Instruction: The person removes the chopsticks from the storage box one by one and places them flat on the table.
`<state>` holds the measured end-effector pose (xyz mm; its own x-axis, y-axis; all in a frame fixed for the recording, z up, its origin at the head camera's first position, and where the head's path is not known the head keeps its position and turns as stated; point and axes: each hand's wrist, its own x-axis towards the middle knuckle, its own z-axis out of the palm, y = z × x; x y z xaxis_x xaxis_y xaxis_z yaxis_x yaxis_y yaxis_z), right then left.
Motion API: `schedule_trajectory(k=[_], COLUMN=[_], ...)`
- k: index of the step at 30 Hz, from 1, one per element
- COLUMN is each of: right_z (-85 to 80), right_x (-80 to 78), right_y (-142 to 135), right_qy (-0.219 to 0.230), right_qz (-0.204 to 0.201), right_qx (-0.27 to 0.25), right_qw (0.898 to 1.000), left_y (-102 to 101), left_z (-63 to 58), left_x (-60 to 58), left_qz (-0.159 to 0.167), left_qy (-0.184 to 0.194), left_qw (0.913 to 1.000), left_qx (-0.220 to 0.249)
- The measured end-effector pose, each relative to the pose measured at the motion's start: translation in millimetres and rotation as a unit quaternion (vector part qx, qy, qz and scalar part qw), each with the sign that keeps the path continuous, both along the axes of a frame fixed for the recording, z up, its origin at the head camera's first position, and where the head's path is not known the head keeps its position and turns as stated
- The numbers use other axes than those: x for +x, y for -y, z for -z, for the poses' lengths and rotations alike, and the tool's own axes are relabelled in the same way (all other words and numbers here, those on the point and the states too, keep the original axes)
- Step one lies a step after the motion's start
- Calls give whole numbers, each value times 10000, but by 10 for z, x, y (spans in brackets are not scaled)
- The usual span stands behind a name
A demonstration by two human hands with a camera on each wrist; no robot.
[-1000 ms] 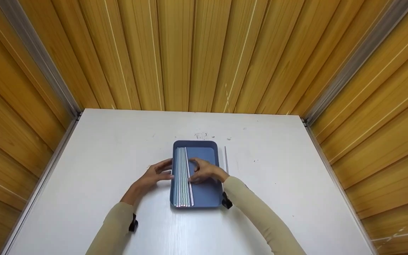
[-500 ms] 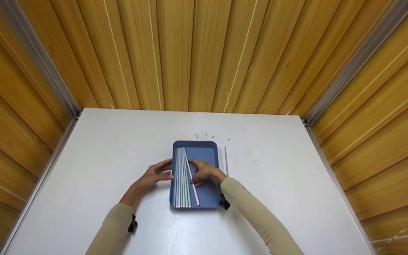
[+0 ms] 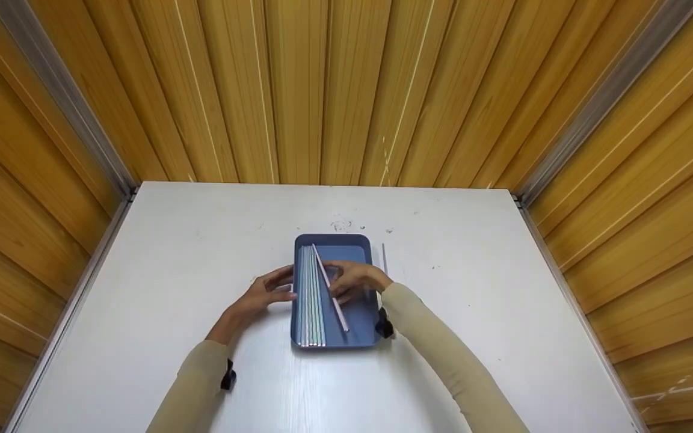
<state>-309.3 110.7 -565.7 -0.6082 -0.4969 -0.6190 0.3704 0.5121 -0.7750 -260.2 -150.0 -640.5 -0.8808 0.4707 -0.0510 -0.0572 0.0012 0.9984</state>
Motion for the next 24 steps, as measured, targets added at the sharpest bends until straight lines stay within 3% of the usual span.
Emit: schedule_trajectory(k=[10, 24], right_z=[-35, -72], right_x=[81, 253], right_y=[-125, -226], right_qy=[196, -114], right_qz=[31, 267], right_qx=[-258, -905], right_qw=[9995, 9955], left_y=[1, -2], left_z=[8, -38], left_x=[-17, 17], left_qz=[-11, -102], left_qy=[-82, 189], left_qw=[9997, 9995], left_qx=[-217, -216])
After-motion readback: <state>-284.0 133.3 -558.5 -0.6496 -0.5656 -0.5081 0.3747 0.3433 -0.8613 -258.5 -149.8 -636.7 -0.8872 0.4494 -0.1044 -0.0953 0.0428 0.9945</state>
